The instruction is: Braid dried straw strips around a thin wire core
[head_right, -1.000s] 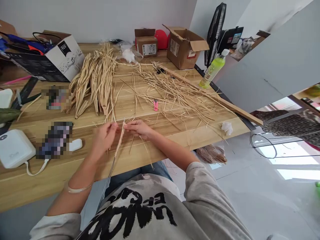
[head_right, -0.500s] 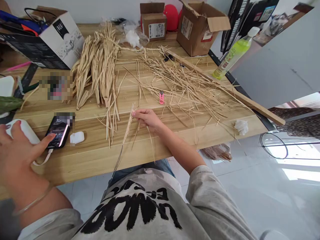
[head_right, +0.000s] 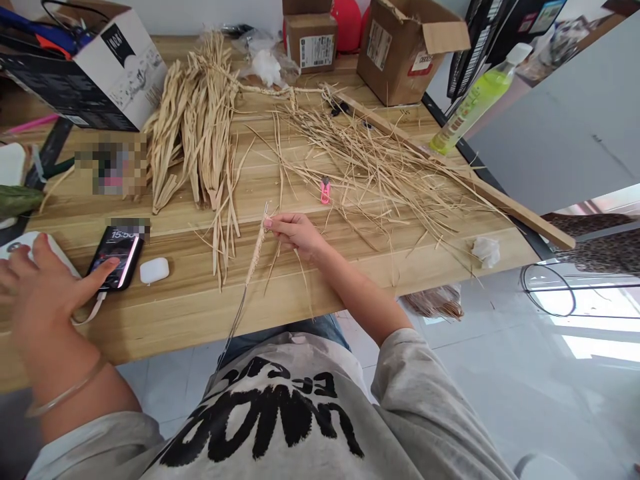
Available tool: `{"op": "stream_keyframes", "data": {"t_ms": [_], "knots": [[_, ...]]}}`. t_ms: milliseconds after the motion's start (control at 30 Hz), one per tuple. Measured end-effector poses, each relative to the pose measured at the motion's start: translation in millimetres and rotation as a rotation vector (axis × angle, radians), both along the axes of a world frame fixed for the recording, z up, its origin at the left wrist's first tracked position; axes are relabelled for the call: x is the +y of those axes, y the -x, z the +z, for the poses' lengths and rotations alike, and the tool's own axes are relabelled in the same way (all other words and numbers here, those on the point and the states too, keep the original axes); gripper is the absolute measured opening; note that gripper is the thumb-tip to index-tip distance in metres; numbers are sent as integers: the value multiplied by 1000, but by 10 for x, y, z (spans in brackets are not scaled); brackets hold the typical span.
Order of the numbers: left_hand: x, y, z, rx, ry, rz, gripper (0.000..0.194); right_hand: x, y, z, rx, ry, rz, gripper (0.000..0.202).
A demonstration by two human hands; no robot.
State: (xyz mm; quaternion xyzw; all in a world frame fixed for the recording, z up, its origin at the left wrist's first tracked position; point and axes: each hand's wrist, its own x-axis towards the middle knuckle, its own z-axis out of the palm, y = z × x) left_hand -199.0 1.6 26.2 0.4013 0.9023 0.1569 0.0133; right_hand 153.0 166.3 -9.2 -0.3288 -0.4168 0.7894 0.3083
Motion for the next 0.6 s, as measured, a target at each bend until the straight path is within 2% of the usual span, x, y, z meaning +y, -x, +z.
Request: {"op": "stream_keyframes", "data": {"t_ms": [200, 367, 600], "knots": [[55, 59, -44, 21, 39, 12, 124, -1, 3, -25, -4, -9, 17, 33], [122, 116, -117, 141, 216, 116, 106, -20, 13, -9, 19, 3, 3, 37], [148, 219, -209, 158, 135, 180, 85, -17, 21, -1, 33, 18, 8, 37]]}}
